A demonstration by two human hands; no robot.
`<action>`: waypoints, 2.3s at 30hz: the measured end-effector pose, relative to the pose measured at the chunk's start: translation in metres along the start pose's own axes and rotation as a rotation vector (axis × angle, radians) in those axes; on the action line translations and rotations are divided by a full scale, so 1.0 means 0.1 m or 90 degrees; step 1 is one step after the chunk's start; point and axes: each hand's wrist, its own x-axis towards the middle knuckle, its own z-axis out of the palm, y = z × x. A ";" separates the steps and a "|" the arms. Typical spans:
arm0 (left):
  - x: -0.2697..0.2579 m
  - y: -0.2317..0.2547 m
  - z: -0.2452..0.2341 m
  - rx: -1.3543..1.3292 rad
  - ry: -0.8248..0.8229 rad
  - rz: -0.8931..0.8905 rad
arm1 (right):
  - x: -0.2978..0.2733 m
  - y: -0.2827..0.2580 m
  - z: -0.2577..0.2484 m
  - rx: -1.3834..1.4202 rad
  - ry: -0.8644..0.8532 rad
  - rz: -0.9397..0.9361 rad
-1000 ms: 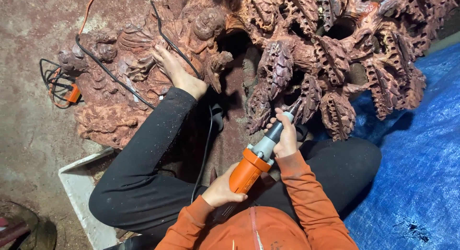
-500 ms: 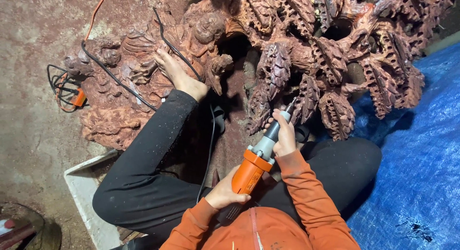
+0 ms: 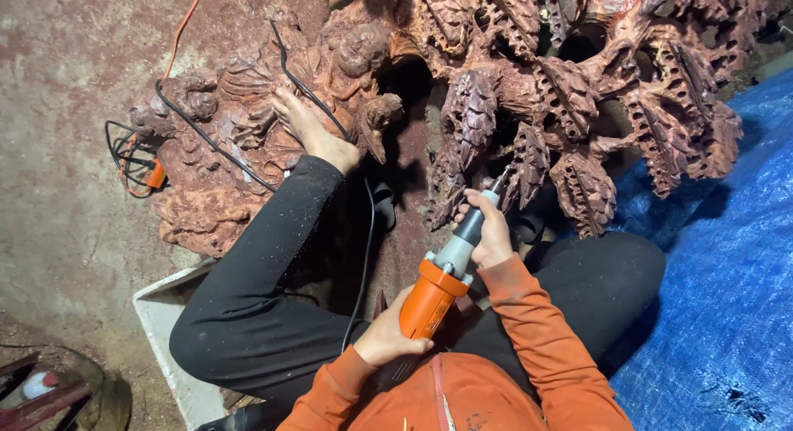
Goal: Using a power carving tool to add detail to a large wooden sculpture
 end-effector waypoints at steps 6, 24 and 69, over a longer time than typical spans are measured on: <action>-0.33 0.47 0.08 0.291 0.058 0.060 | -0.13 0.07 -0.09 0.063 -0.132 0.051; -0.21 2.85 1.21 0.188 -0.450 0.566 | -0.11 -0.07 -0.22 0.163 -0.278 0.042; -0.03 -0.19 0.22 -0.045 0.115 0.017 | 0.05 -0.21 0.14 -0.068 -0.016 -0.106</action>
